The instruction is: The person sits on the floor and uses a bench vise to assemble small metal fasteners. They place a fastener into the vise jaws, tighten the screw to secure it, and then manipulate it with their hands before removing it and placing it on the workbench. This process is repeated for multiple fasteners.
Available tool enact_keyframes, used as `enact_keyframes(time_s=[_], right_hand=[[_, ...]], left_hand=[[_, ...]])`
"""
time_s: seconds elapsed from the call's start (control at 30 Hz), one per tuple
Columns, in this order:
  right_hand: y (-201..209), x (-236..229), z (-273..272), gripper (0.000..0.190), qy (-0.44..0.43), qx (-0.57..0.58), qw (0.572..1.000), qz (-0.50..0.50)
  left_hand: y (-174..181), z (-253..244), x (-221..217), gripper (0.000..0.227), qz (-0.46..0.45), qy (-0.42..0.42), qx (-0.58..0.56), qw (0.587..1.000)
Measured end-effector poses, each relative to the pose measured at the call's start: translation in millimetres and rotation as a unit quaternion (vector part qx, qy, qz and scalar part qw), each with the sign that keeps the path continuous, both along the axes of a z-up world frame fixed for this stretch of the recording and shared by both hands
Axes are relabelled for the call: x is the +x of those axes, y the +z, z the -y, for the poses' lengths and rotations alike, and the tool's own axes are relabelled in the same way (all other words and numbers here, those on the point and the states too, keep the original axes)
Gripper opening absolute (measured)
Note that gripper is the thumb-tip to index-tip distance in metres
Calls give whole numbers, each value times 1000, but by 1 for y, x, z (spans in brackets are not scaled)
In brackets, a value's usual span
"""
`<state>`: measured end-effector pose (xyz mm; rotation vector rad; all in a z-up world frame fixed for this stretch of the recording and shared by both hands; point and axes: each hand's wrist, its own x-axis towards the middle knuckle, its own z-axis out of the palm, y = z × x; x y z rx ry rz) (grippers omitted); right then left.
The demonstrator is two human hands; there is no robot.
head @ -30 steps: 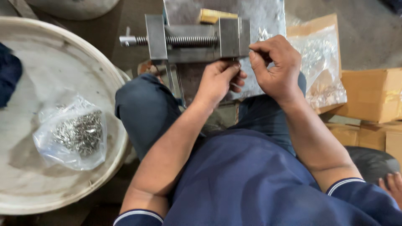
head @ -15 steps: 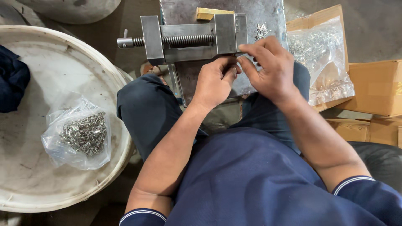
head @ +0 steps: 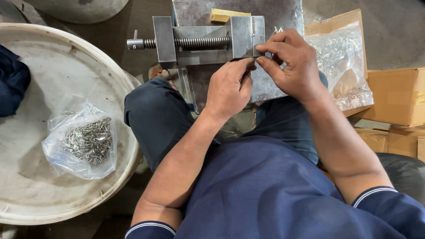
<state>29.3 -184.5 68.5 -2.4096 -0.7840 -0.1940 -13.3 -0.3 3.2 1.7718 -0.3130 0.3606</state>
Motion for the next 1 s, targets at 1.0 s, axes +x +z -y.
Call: enact_keyframes(time_s=[1.0], right_hand=[[-11, -16, -19, 10, -6, -52, 992, 117]], left_hand=[[13, -2, 1, 15, 19, 46, 20, 999]])
